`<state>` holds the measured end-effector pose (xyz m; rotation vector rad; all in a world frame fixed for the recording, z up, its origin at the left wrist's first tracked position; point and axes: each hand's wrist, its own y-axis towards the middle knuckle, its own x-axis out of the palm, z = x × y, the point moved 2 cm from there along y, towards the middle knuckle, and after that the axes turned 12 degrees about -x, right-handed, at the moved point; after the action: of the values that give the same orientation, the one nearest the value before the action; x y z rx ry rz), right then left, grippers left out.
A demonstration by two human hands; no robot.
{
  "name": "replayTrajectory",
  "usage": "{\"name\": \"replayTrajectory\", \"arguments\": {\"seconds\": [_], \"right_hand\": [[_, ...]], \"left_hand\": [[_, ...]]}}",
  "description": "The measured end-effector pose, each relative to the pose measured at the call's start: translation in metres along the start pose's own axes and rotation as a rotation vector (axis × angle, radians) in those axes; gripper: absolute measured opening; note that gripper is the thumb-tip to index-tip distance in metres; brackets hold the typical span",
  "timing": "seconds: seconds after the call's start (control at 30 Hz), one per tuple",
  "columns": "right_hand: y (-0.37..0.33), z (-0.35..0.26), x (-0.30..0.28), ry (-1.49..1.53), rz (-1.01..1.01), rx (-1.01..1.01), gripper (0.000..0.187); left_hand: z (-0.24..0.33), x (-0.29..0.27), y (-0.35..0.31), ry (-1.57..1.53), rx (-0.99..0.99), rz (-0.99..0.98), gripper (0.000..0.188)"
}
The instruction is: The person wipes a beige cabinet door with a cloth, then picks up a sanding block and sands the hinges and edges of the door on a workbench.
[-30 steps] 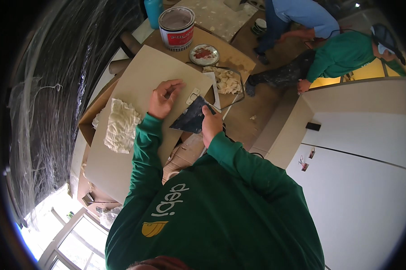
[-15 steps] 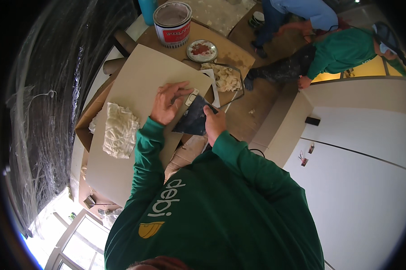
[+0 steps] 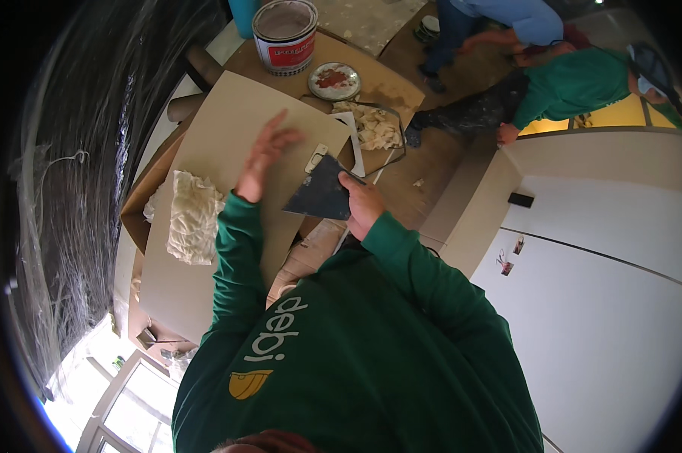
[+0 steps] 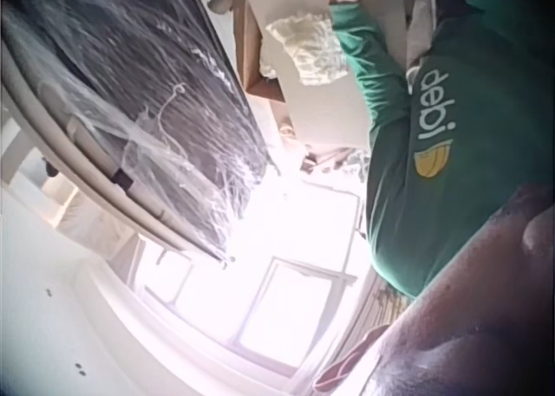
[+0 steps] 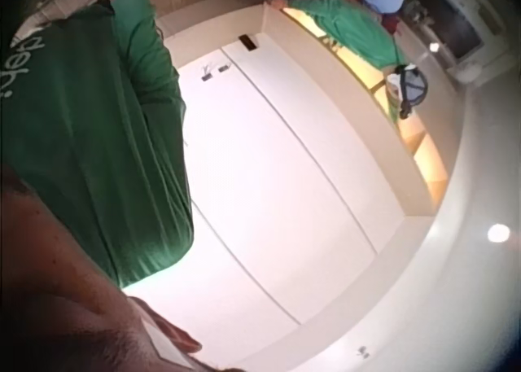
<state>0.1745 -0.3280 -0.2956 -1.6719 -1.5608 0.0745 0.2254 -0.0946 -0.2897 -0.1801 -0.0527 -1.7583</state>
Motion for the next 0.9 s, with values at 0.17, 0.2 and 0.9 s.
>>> {"name": "replayTrajectory", "arguments": {"seconds": [0.17, 0.2, 0.9], "right_hand": [[0.008, 0.012, 0.011, 0.128, 0.07, -0.041, 0.035], [0.008, 0.013, 0.005, 0.157, 0.025, -0.039, 0.035], [-0.007, 0.011, 0.016, -0.118, 0.092, -0.242, 0.033]], "left_hand": [[-0.008, -0.027, 0.005, -0.58, -0.008, 0.083, 0.085], [-0.01, -0.027, 0.006, -0.621, -0.017, 0.116, 0.089], [0.007, 0.0, 0.005, 0.534, 0.147, 0.117, 0.046]]}}
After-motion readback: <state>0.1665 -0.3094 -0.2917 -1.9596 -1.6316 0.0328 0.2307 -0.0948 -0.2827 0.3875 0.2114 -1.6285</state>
